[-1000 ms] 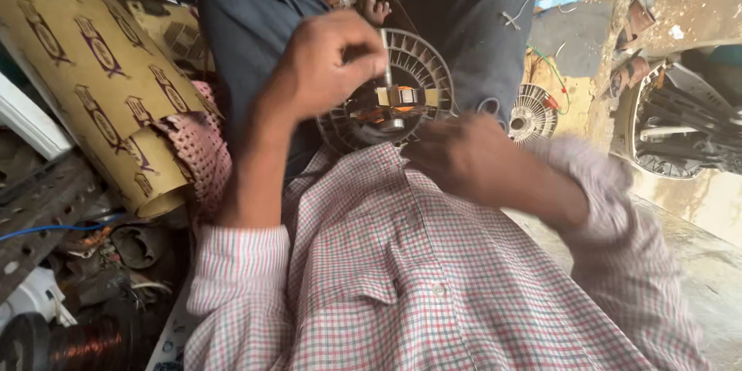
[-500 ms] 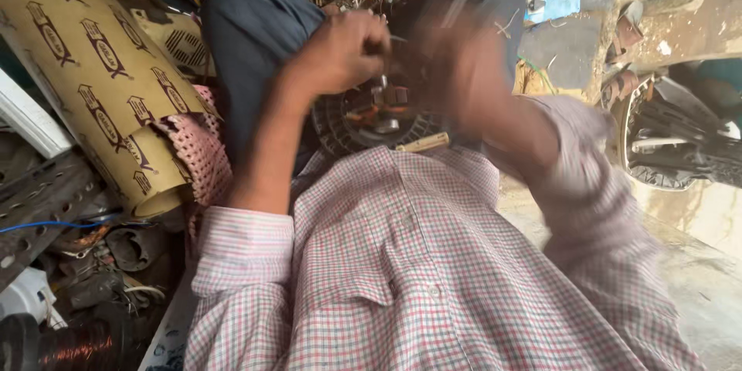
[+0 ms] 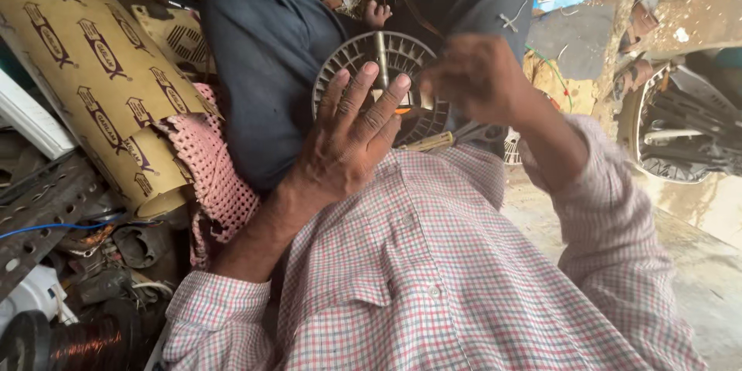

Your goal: The person sits on the ground with a fan motor on their lap and hand-winds copper wire around the motor stator, rotating the motor and guiding the wire turn by turn. They reposition the motor and adjust the wound coils as they work.

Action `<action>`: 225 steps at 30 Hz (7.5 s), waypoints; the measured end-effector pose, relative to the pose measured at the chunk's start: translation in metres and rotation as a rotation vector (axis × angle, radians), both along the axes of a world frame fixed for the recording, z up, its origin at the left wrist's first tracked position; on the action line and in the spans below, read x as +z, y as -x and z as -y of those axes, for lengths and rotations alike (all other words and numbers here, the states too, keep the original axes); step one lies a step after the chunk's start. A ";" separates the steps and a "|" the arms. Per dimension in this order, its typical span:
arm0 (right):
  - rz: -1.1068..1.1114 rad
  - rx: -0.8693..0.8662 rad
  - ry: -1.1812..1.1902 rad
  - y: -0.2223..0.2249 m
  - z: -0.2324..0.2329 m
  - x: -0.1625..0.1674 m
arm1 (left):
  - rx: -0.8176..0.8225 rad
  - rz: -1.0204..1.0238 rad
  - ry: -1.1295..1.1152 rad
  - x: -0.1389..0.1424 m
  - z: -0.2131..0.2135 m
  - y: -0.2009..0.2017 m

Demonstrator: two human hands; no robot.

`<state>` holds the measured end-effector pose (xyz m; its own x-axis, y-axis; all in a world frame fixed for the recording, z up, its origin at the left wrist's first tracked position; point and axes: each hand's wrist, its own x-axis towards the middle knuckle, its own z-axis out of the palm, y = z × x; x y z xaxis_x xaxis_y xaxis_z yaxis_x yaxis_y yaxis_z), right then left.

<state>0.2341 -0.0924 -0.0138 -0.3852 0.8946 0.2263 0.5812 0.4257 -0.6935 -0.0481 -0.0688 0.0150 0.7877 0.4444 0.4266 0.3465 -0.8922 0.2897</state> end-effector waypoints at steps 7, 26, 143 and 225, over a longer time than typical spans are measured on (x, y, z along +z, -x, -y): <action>-0.013 -0.237 -0.100 0.012 -0.049 0.010 | 0.114 0.424 0.754 0.008 -0.041 -0.038; -0.148 -0.267 -0.104 0.014 -0.043 -0.001 | 0.157 0.479 0.898 -0.005 -0.044 -0.032; 0.093 -0.244 -0.039 -0.029 -0.036 -0.005 | -0.010 0.539 1.099 -0.025 -0.079 -0.024; 0.045 -0.202 0.032 0.008 -0.015 0.025 | -0.064 0.126 0.052 0.008 -0.015 -0.023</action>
<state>0.2265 -0.0770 0.0108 -0.2060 0.9612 0.1832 0.6836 0.2753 -0.6760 -0.0251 -0.0538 0.0229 0.7567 0.4193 0.5016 0.2475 -0.8939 0.3738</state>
